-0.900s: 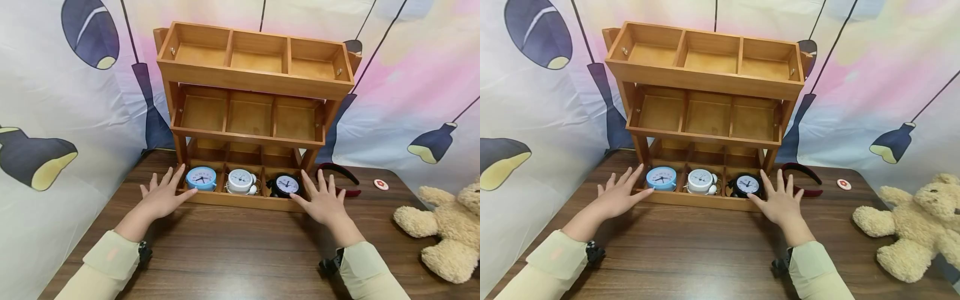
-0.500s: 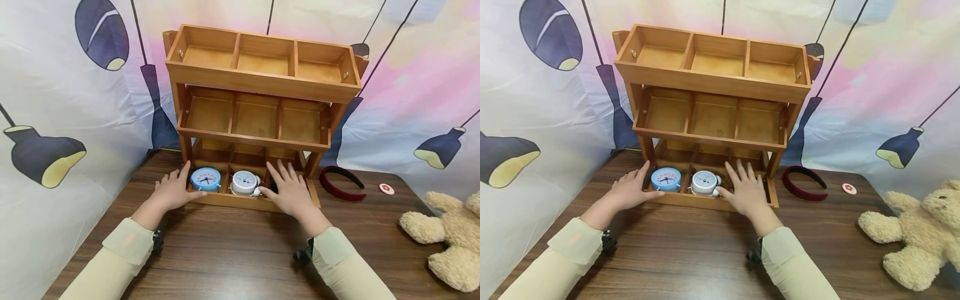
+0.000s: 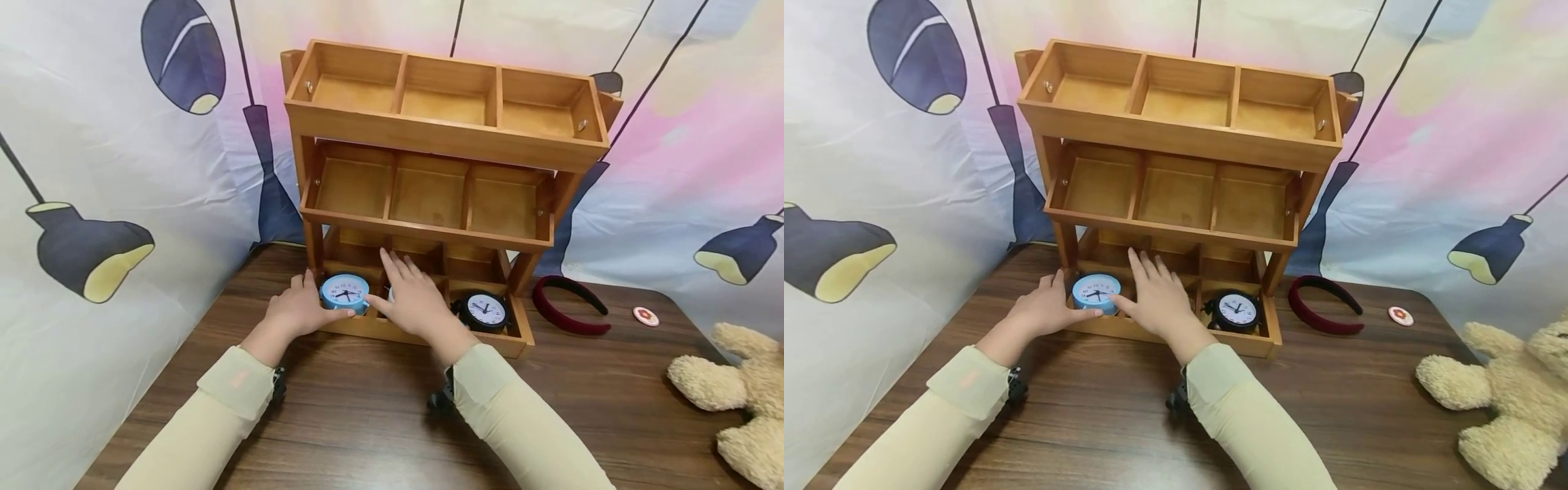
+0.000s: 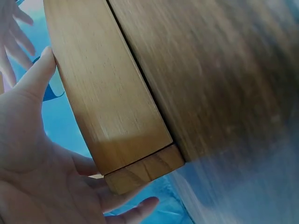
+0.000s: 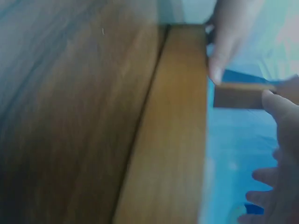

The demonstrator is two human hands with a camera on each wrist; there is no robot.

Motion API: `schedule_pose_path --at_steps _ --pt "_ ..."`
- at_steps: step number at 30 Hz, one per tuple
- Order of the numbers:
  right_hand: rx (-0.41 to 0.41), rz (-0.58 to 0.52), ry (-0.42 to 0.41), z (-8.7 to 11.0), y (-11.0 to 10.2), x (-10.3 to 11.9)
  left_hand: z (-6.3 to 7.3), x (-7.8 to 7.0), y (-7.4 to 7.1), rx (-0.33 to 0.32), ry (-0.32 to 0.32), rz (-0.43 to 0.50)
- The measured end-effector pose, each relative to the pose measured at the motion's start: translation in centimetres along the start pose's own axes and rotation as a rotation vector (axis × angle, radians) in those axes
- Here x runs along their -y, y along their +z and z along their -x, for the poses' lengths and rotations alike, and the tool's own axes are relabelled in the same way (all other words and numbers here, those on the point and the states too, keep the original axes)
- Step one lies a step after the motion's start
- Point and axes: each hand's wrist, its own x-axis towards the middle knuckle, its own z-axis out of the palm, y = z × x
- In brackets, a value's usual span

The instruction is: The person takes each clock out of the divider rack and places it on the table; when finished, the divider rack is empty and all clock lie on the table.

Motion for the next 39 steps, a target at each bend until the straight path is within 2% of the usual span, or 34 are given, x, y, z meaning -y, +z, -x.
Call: schedule_pose_path --at_steps 5,10,17,23,31,39 --pt "0.007 -0.112 -0.006 -1.8 1.5 2.2 0.2 -0.2 0.0 0.001 0.016 -0.025" --pt "0.026 -0.141 0.060 -3.5 2.6 3.6 0.3 -0.3 0.1 0.022 0.010 -0.084" --pt "0.012 -0.055 0.136 -4.8 4.2 4.2 0.2 -0.8 0.2 0.026 0.013 -0.179" --pt "-0.007 -0.041 0.184 -4.9 4.8 4.7 0.3 -0.7 0.3 0.032 0.024 -0.196" --pt "0.037 -0.023 0.185 -5.6 4.8 5.4 0.6 -0.3 0.1 0.030 0.020 -0.224" --pt "0.005 -0.046 0.204 -6.0 5.0 5.7 0.4 -0.1 -0.3 0.016 0.009 -0.232"
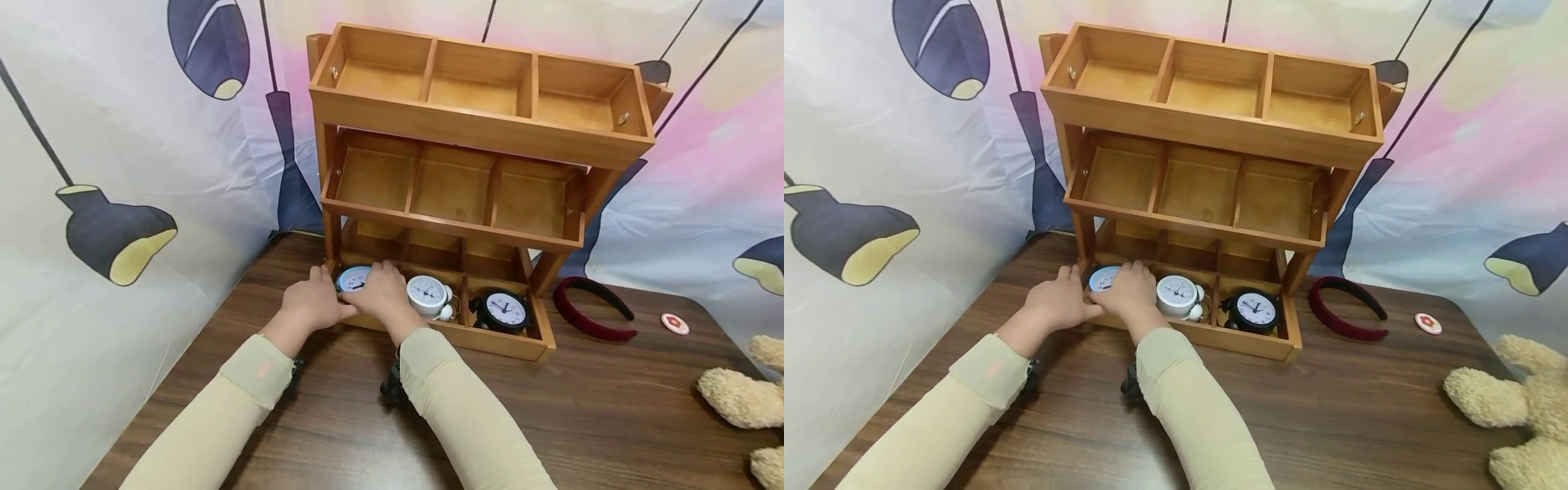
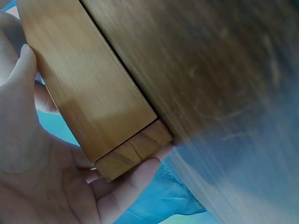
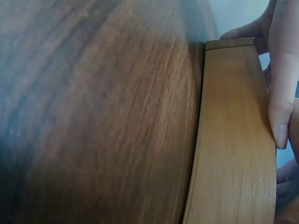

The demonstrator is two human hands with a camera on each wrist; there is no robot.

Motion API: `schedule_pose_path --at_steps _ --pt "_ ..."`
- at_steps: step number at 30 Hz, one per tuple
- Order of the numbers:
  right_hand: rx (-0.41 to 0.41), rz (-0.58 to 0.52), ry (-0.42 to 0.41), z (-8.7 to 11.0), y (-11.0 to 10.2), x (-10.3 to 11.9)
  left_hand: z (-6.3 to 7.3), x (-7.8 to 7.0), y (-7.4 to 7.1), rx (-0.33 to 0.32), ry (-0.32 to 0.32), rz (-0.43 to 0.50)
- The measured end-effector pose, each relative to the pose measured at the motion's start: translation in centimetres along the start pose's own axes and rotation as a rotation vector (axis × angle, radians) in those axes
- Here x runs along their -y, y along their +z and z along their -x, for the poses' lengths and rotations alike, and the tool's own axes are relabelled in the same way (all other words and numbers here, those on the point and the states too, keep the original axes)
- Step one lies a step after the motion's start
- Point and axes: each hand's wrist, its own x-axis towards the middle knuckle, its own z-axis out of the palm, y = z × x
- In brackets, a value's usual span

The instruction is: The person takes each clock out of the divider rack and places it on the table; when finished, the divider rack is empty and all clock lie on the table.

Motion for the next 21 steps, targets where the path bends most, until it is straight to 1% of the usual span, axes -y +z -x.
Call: schedule_pose_path --at_steps 4,7,13,16,21 --pt "-0.008 0.006 -0.019 -0.1 -0.1 0.0 0.1 0.0 -0.2 -0.014 -0.012 0.011" --pt "-0.011 0.007 -0.040 -0.2 -0.2 -0.3 0.2 0.0 -0.3 -0.029 -0.024 0.040" --pt "-0.006 -0.052 -0.058 -0.2 -0.5 -0.9 0.0 -0.4 -0.5 -0.041 -0.034 0.072" --pt "0.011 -0.100 -0.063 -0.2 -0.8 -1.1 0.1 -0.4 -0.5 -0.031 -0.041 0.069" --pt "0.063 -0.239 -0.058 -0.1 -1.8 -1.2 0.3 -0.4 -0.5 -0.018 -0.058 0.067"
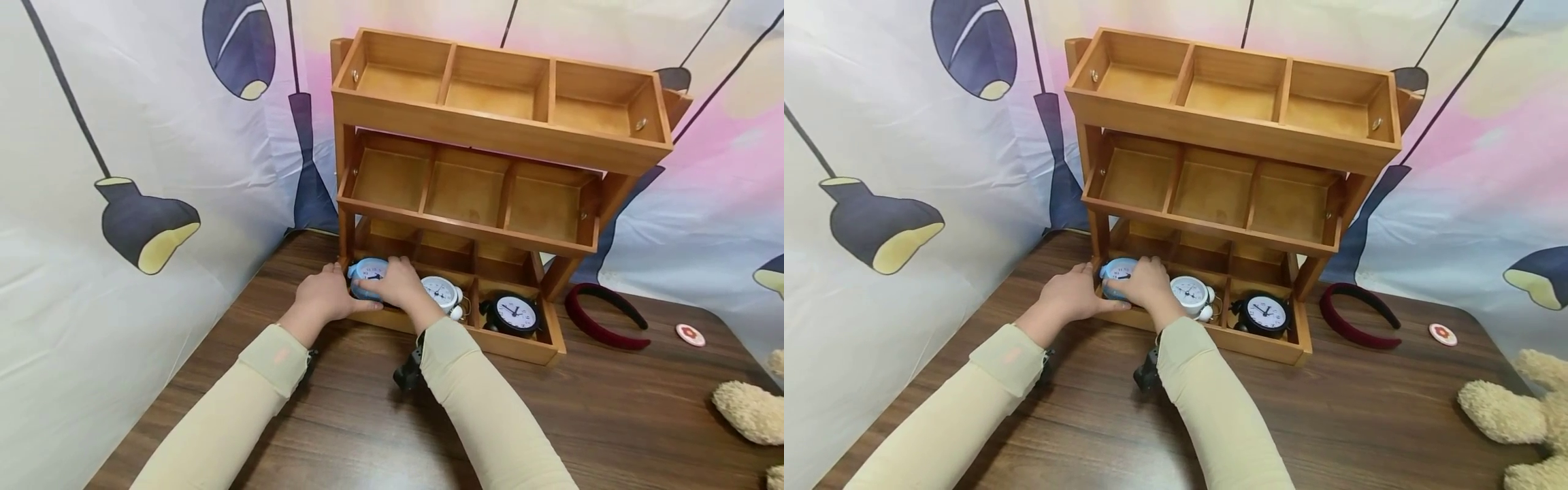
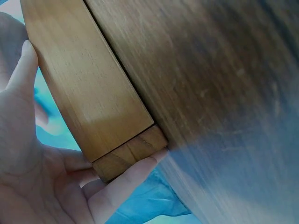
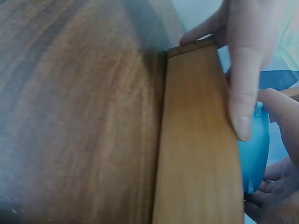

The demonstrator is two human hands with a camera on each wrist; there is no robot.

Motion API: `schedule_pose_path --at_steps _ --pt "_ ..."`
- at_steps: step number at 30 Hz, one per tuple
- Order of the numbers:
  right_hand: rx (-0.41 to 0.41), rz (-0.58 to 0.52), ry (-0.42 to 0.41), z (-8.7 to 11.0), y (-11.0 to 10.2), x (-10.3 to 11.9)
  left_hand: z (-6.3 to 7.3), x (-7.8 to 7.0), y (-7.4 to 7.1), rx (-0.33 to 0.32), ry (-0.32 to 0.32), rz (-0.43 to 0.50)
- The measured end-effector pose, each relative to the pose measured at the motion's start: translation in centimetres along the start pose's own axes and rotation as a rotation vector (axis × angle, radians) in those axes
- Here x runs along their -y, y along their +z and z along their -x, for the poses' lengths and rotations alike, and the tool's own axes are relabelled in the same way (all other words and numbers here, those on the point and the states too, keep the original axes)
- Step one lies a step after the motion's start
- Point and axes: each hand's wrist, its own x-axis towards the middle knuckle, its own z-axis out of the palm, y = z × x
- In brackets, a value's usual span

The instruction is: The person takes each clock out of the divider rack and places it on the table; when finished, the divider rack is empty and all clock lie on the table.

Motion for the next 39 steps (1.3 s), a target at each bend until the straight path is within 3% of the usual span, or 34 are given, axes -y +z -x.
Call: schedule_pose_path --at_steps 9,19,29,39 --pt "-0.019 -0.054 0.012 0.4 -1.9 0.4 -0.3 -0.2 0.1 0.017 -0.002 -0.003" --pt "-0.079 0.031 -0.004 3.2 -5.2 1.7 -0.2 -0.2 0.0 0.025 -0.016 0.013" --pt "0.002 0.117 -0.173 8.4 -5.7 1.3 -0.3 0.3 -0.3 0.060 0.007 -0.006" --pt "0.114 0.154 -0.310 11.8 -3.8 1.0 -0.2 0.2 -0.2 0.039 -0.017 0.010"
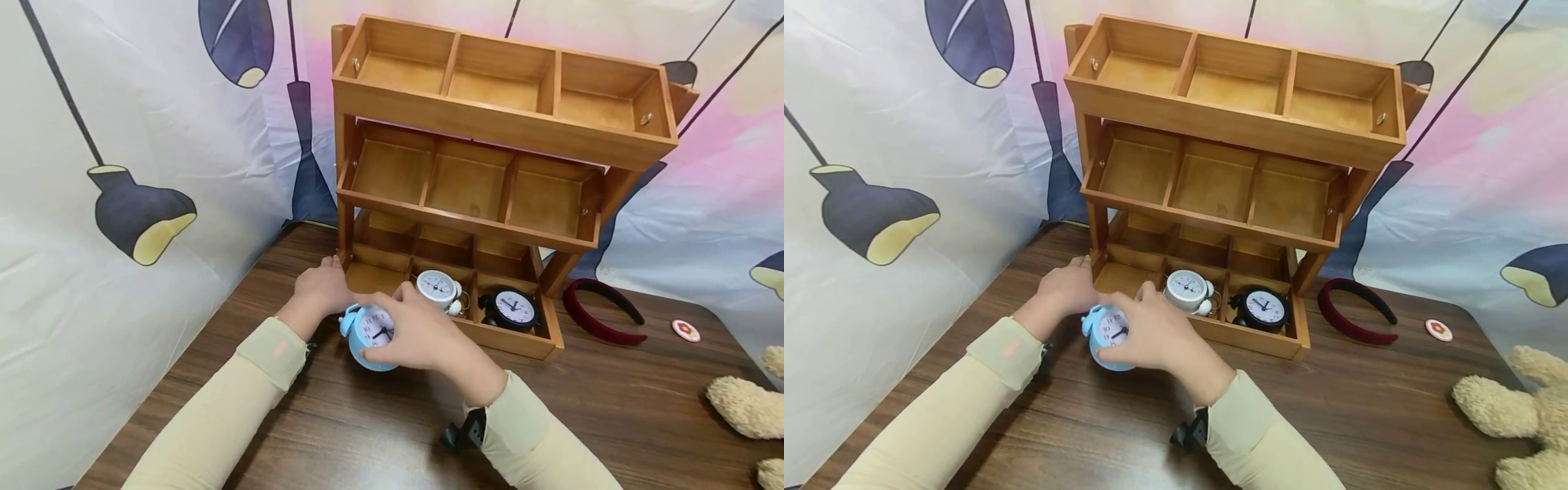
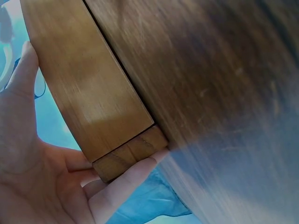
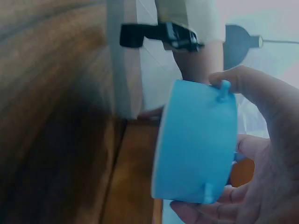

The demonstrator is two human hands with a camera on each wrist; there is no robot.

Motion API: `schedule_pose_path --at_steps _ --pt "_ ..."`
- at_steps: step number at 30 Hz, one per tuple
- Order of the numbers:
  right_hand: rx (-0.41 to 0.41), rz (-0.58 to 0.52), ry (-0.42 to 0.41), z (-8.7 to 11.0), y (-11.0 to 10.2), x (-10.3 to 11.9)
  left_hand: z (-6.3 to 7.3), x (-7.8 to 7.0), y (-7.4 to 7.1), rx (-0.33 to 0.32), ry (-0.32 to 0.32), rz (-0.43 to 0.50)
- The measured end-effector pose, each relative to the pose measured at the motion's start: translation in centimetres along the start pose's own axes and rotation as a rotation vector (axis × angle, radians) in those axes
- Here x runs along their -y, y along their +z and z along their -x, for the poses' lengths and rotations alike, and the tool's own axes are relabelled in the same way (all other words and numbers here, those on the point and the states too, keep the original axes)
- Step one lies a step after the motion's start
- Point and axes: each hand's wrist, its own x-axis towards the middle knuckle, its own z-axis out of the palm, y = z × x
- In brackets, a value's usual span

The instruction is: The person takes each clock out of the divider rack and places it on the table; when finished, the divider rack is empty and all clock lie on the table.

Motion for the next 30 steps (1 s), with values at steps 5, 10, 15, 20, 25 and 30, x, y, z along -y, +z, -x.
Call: schedule_pose_path --at_steps 5,10,15,20,25,30 --pt "0.066 0.037 -0.043 0.2 1.6 0.6 0.1 -0.2 0.0 -0.010 -0.003 -0.020" --pt "0.155 0.063 -0.065 -0.1 3.2 1.3 0.2 -0.2 0.1 -0.012 -0.002 -0.016" --pt "0.187 0.115 -0.065 -0.4 4.3 2.0 0.3 -0.2 0.1 -0.013 -0.006 -0.027" --pt "0.176 0.162 -0.075 -0.8 5.0 2.3 0.3 -0.3 0.1 -0.009 -0.009 -0.026" --pt "0.169 0.165 -0.072 -1.0 5.2 2.3 0.3 -0.4 0.1 -0.006 -0.011 -0.022" --pt "0.162 0.150 -0.068 -1.0 5.2 2.1 0.3 -0.3 0.1 -0.013 -0.013 -0.020"
